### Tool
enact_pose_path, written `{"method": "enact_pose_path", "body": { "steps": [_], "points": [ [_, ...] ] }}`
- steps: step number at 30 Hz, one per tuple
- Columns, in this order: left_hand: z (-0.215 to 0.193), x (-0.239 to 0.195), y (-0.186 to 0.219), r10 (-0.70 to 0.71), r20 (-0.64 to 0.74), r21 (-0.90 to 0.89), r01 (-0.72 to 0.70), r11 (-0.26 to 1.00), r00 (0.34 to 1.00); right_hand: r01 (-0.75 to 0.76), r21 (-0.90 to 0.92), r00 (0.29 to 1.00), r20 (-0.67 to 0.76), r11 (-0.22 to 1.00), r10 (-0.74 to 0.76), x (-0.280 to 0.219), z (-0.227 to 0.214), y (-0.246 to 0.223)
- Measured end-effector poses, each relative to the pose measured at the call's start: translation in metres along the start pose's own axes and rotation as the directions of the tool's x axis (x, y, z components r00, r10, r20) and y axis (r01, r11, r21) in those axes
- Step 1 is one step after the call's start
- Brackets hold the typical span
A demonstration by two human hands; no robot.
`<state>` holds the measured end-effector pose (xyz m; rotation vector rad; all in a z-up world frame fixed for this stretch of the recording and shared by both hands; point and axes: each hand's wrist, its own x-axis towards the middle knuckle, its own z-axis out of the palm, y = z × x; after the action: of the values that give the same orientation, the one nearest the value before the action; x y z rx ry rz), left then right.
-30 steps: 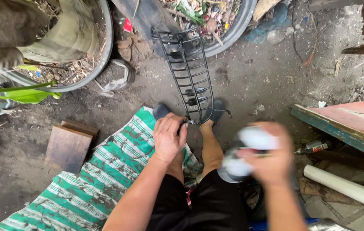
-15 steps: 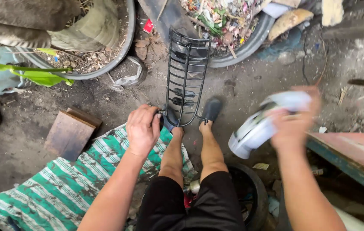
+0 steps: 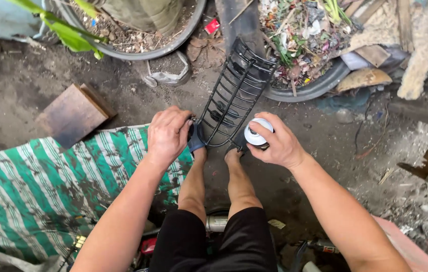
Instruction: The person spray paints a black metal rack with a white spray can. They hold the can in their right hand and the cap in their left, moving the can back and forth to apply paint to the rack's surface.
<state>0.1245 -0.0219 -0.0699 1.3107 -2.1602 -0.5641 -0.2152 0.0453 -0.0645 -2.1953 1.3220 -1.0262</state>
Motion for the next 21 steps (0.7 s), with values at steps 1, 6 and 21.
{"method": "enact_pose_path", "body": {
  "steps": [1, 6, 21],
  "points": [
    [0.000, -0.001, 0.000, -0.012, -0.007, 0.007, 0.012, 1.000, 1.000, 0.009, 0.010, 1.000, 0.008, 1.000, -0.009, 0.000, -0.002, 0.005],
    [0.007, -0.007, -0.001, -0.017, -0.023, 0.023, 0.017, 1.000, 1.000, 0.010, 0.002, 0.995, 0.095, 1.000, -0.010, -0.005, -0.011, 0.017],
    [0.010, -0.019, 0.005, -0.100, -0.021, 0.052, 0.101, 0.994, 0.995, -0.009, 0.006, 0.993, 0.119, 1.000, 0.008, 0.011, -0.012, 0.018]
  ]
}}
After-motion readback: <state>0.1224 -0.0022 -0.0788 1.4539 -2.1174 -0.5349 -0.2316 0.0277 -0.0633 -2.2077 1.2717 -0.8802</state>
